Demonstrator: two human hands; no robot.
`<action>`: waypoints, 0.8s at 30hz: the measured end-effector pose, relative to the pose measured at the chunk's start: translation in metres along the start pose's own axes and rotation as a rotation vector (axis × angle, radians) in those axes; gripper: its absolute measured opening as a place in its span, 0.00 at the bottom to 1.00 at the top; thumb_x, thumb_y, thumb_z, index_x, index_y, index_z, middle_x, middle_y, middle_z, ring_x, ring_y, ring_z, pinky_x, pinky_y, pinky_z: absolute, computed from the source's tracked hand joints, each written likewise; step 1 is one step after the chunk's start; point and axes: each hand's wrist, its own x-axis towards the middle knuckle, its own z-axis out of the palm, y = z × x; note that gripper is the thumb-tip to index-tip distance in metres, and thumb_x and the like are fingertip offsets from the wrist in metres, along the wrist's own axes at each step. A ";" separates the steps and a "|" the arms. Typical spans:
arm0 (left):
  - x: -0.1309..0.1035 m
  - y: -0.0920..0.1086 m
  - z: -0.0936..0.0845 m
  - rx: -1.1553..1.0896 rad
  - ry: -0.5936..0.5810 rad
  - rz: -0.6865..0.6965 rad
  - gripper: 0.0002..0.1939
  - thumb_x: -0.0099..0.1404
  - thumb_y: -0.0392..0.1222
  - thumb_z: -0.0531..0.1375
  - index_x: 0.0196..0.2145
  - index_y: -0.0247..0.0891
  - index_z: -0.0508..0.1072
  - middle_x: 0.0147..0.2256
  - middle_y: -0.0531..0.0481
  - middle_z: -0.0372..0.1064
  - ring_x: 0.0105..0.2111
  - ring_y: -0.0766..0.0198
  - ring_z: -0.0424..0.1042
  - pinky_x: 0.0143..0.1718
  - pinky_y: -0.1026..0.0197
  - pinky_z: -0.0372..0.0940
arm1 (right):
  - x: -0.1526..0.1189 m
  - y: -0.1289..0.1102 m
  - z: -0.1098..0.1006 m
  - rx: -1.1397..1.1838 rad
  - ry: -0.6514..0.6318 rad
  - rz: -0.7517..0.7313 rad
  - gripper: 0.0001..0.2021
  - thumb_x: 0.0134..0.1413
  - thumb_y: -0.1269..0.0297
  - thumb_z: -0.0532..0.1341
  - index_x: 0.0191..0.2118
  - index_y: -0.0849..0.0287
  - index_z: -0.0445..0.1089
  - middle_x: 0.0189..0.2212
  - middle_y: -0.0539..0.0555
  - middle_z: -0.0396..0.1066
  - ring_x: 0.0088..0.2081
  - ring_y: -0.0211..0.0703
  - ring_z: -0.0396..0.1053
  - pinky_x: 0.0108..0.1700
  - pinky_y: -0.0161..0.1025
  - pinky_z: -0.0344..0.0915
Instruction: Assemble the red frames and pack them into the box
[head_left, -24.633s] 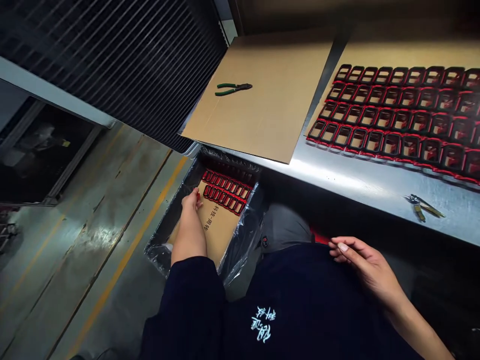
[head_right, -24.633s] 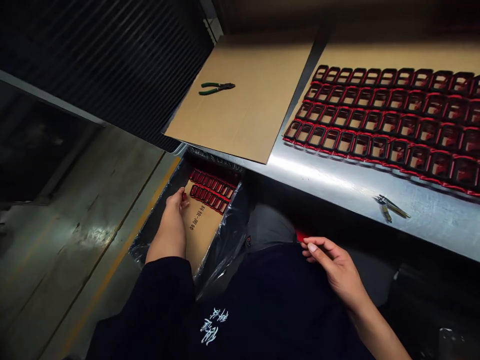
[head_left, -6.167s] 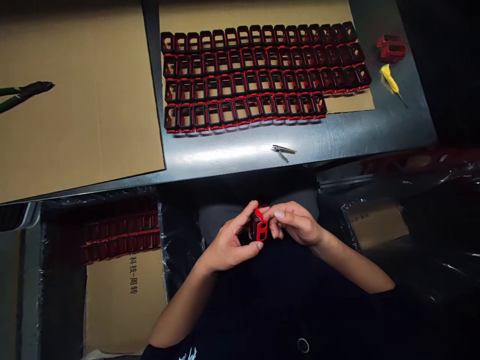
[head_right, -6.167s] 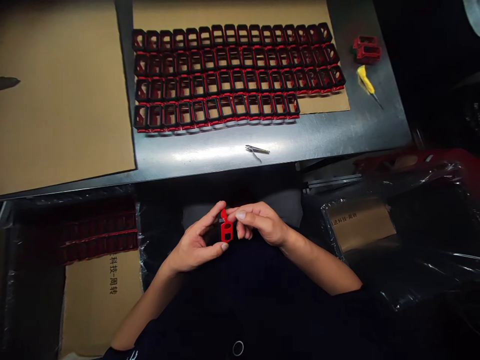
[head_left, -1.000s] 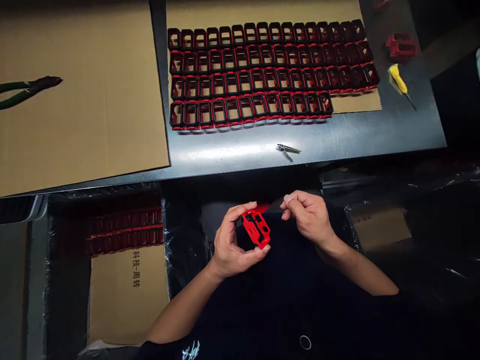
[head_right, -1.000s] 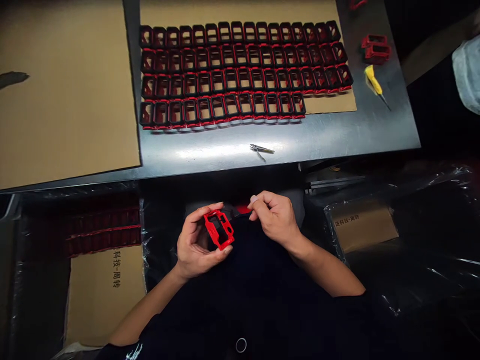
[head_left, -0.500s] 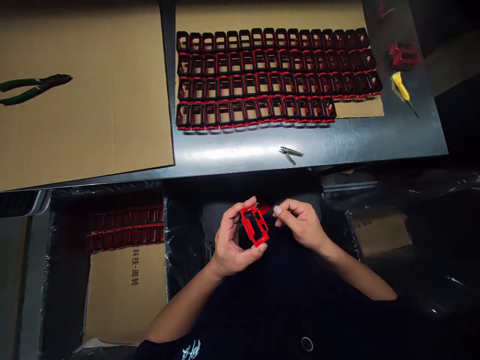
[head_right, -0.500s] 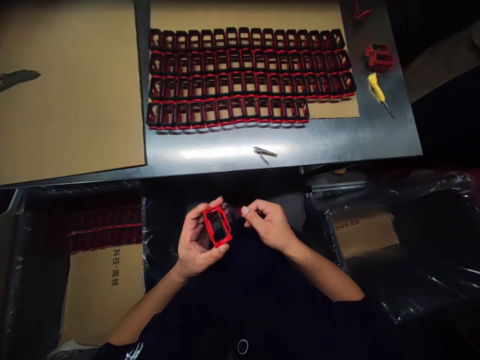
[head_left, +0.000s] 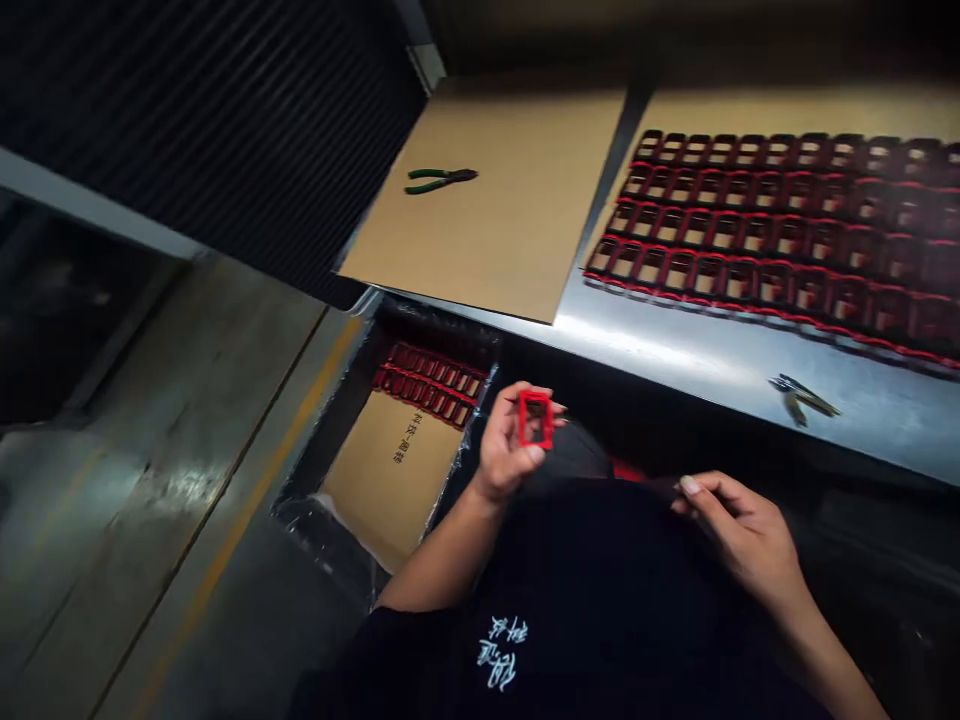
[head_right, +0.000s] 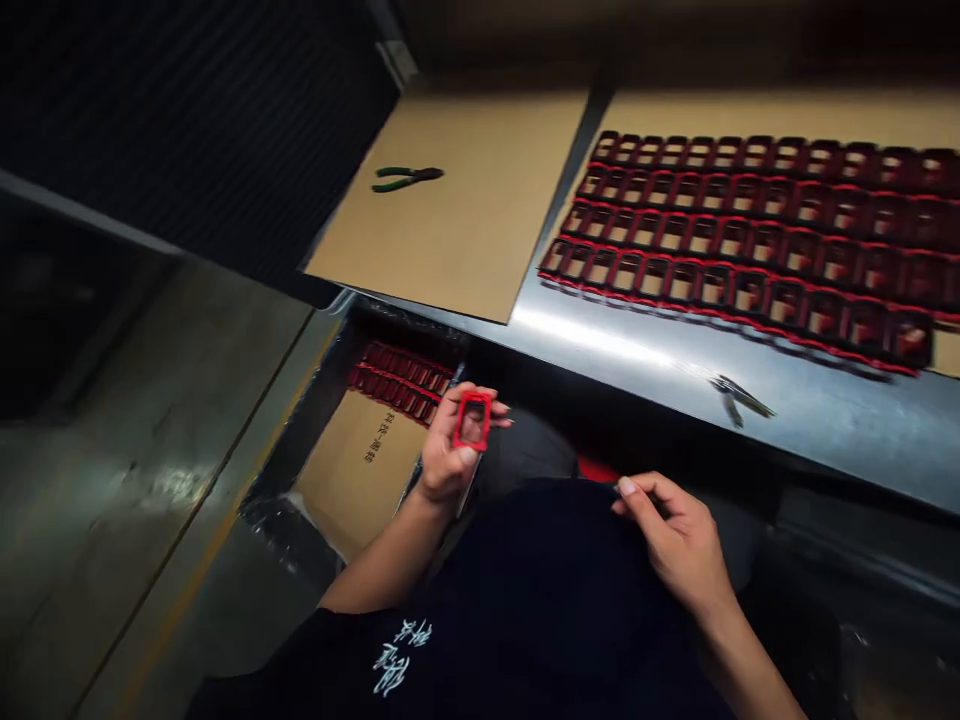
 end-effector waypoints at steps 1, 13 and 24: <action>0.004 -0.004 -0.028 0.171 0.173 -0.159 0.44 0.54 0.74 0.58 0.59 0.44 0.55 0.55 0.40 0.69 0.51 0.52 0.76 0.48 0.50 0.75 | 0.002 0.000 0.000 -0.021 0.003 0.002 0.20 0.55 0.44 0.64 0.27 0.56 0.76 0.23 0.55 0.76 0.26 0.45 0.73 0.27 0.36 0.68; -0.048 -0.086 -0.152 0.555 0.097 -0.895 0.17 0.71 0.49 0.61 0.50 0.34 0.73 0.47 0.46 0.73 0.44 0.55 0.75 0.45 0.51 0.74 | 0.020 -0.013 0.012 -0.043 -0.089 -0.073 0.19 0.51 0.44 0.66 0.26 0.56 0.77 0.21 0.55 0.75 0.25 0.46 0.74 0.28 0.35 0.73; -0.046 -0.109 -0.152 0.443 0.157 -0.807 0.16 0.71 0.47 0.61 0.52 0.35 0.72 0.50 0.44 0.72 0.47 0.56 0.75 0.47 0.49 0.73 | 0.028 -0.011 0.017 -0.117 -0.119 -0.100 0.19 0.52 0.45 0.67 0.29 0.57 0.79 0.23 0.55 0.76 0.26 0.47 0.74 0.28 0.35 0.73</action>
